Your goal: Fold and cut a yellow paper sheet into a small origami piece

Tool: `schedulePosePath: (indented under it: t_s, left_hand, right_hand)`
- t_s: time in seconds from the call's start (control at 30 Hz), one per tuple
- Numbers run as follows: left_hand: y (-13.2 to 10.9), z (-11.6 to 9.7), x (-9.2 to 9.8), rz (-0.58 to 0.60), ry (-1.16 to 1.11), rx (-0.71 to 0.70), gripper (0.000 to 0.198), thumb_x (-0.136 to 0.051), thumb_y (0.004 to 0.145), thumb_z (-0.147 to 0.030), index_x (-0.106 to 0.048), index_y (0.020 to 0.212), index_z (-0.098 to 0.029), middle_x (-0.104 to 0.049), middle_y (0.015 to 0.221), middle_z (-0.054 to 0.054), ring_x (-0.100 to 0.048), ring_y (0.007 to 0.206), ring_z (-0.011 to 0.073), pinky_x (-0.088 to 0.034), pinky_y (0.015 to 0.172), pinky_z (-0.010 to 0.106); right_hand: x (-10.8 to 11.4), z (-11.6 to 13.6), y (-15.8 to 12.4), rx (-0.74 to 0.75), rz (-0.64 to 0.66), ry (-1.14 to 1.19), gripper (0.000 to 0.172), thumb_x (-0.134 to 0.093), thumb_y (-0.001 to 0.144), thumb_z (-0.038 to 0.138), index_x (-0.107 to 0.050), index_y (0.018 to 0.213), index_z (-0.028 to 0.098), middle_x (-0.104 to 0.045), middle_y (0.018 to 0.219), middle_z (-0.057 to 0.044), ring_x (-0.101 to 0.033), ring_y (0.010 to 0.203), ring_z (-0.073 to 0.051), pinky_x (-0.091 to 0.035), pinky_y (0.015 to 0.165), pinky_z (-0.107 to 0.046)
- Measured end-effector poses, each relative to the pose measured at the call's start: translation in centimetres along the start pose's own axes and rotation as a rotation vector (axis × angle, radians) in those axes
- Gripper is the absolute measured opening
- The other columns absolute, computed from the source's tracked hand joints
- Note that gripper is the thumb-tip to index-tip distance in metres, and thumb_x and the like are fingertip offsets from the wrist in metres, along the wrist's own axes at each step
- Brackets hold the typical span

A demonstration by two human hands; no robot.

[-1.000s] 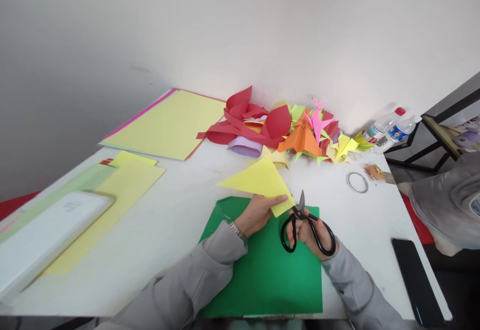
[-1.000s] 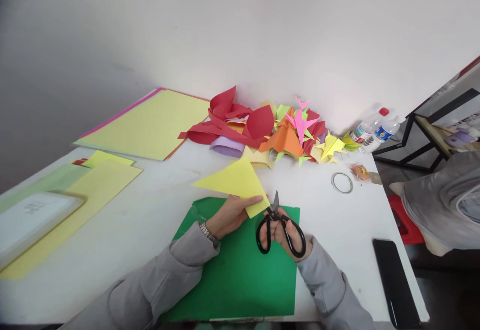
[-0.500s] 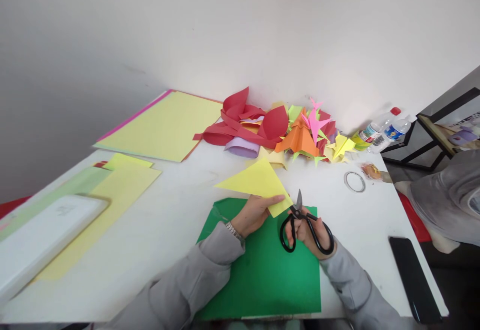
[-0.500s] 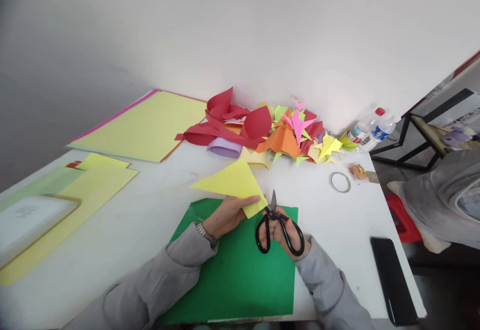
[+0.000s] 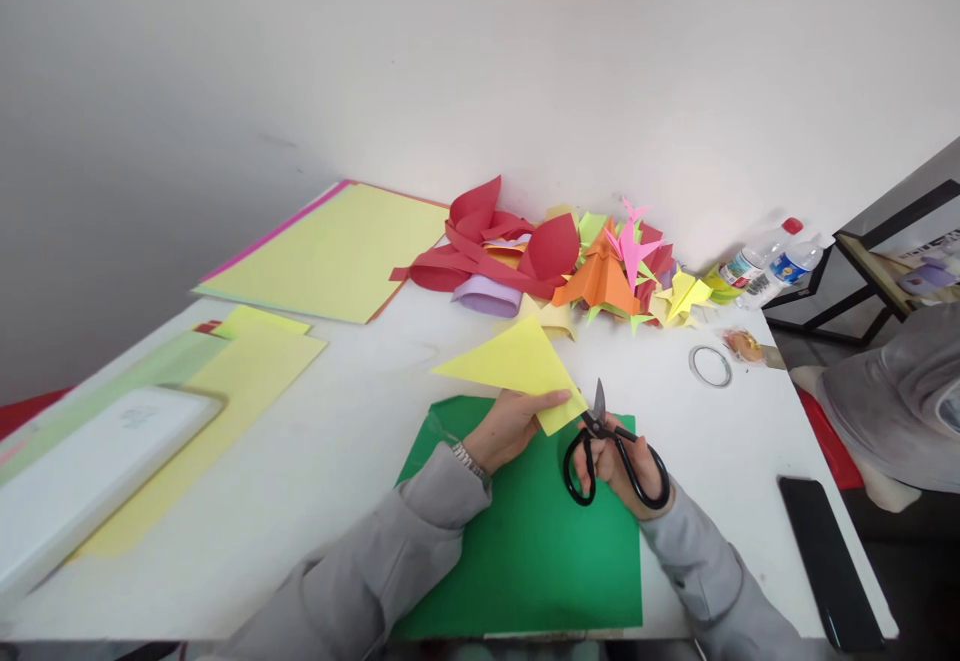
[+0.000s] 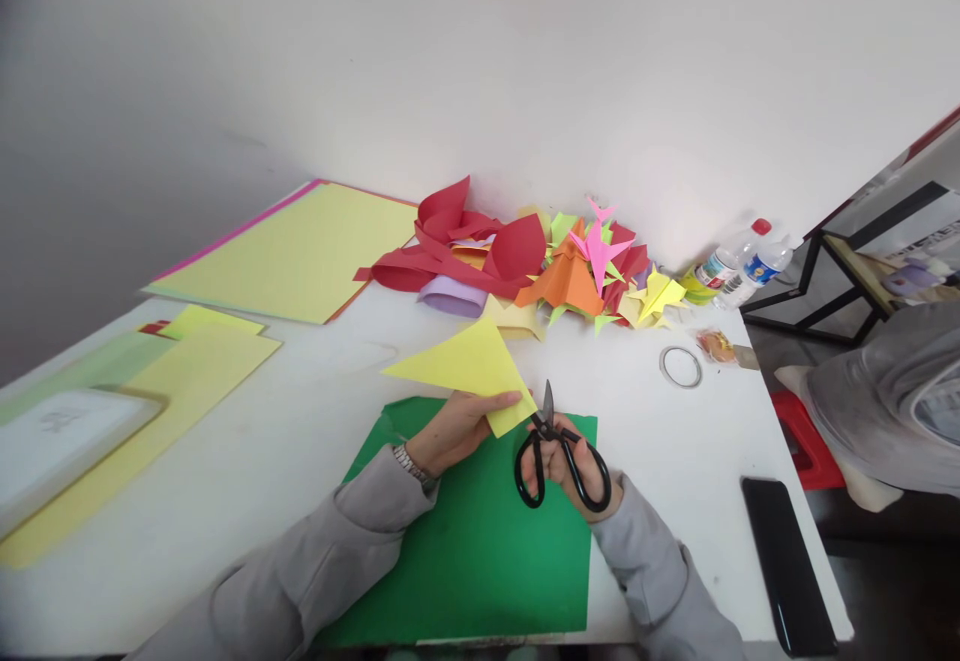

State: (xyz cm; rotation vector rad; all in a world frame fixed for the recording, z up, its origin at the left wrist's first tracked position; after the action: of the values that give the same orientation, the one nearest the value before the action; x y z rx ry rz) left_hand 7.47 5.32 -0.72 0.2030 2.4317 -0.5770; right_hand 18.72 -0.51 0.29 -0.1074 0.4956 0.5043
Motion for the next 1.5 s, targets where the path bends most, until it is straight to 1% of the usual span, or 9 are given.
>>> schedulePosePath:
  t_s: [0.13, 0.33, 0.5, 0.73, 1.13, 1.33, 1.5]
  left_hand:
    - [0.1, 0.0, 0.0, 0.002, 0.009, 0.011, 0.033, -0.083, 0.054, -0.019, -0.067, 0.082, -0.011, -0.073, 0.084, 0.008, -0.068, 0.081, 0.0224, -0.052, 0.075, 0.033]
    - [0.1, -0.1, 0.2, 0.004, 0.007, -0.002, 0.033, -0.082, 0.056, -0.018, -0.067, 0.084, -0.011, -0.073, 0.084, 0.008, -0.067, 0.081, 0.0223, -0.052, 0.075, 0.033]
    - [0.0, -0.3, 0.1, 0.001, 0.007, -0.004, 0.034, -0.084, 0.054, -0.017, -0.067, 0.082, -0.011, -0.073, 0.082, 0.008, -0.067, 0.077, 0.0215, -0.052, 0.075, 0.033]
    - [0.0, -0.5, 0.1, 0.016, 0.014, -0.031, 0.032, -0.083, 0.055, -0.018, -0.067, 0.083, -0.011, -0.073, 0.086, 0.009, -0.067, 0.078, 0.0222, -0.051, 0.076, 0.035]
    - [-0.1, -0.8, 0.1, 0.024, 0.018, -0.029, 0.033, -0.084, 0.053, -0.019, -0.067, 0.080, -0.011, -0.073, 0.083, 0.008, -0.067, 0.076, 0.0209, -0.053, 0.074, 0.033]
    - [-0.1, -0.8, -0.1, 0.043, 0.039, -0.018, 0.034, -0.084, 0.053, -0.020, -0.068, 0.082, -0.011, -0.073, 0.082, 0.009, -0.067, 0.080, 0.0231, -0.051, 0.078, 0.036]
    - [0.1, -1.2, 0.4, 0.000, 0.036, -0.043, 0.034, -0.083, 0.054, -0.018, -0.067, 0.083, -0.012, -0.073, 0.086, 0.009, -0.067, 0.082, 0.0234, -0.051, 0.078, 0.036]
  right_hand:
    - [-0.2, 0.3, 0.1, 0.015, 0.016, 0.005, 0.066, -0.040, 0.079, 0.074, -0.049, 0.111, 0.017, -0.061, 0.072, -0.006, -0.052, 0.054, -0.016, -0.035, 0.051, -0.028]
    - [-0.1, 0.2, 0.1, -0.002, -0.001, -0.002, 0.068, -0.039, 0.078, 0.075, -0.049, 0.111, 0.016, -0.059, 0.067, -0.004, -0.052, 0.053, -0.016, -0.035, 0.052, -0.028]
    - [0.0, 0.0, 0.0, -0.002, 0.002, -0.011, 0.068, -0.039, 0.078, 0.075, -0.049, 0.112, 0.016, -0.059, 0.070, -0.005, -0.052, 0.053, -0.016, -0.034, 0.052, -0.028]
    - [-0.3, 0.4, 0.1, -0.004, 0.012, -0.030, 0.067, -0.040, 0.077, 0.075, -0.049, 0.109, 0.017, -0.060, 0.069, -0.005, -0.051, 0.052, -0.016, -0.034, 0.050, -0.028]
    - [-0.7, 0.8, 0.1, -0.011, 0.020, -0.030, 0.065, -0.042, 0.078, 0.074, -0.049, 0.110, 0.017, -0.061, 0.070, -0.005, -0.050, 0.051, -0.015, -0.035, 0.050, -0.028]
    - [-0.6, 0.6, 0.0, -0.008, 0.023, -0.043, 0.066, -0.042, 0.078, 0.074, -0.049, 0.111, 0.017, -0.060, 0.068, -0.005, -0.050, 0.051, -0.016, -0.033, 0.050, -0.028]
    - [-0.7, 0.7, -0.1, -0.003, 0.020, -0.022, 0.066, -0.041, 0.078, 0.074, -0.051, 0.111, 0.018, -0.060, 0.069, -0.005, -0.050, 0.050, -0.016, -0.033, 0.050, -0.028]
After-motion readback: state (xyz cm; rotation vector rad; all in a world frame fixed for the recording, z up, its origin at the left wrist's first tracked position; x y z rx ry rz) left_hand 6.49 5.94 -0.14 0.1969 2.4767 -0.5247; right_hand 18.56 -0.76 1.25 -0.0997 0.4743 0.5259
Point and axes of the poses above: each hand's wrist, its own y-axis towards the middle knuckle, its own x-axis out of the back of the hand, z = x × y, the point moved 8 cm from there along y, towards the middle knuckle
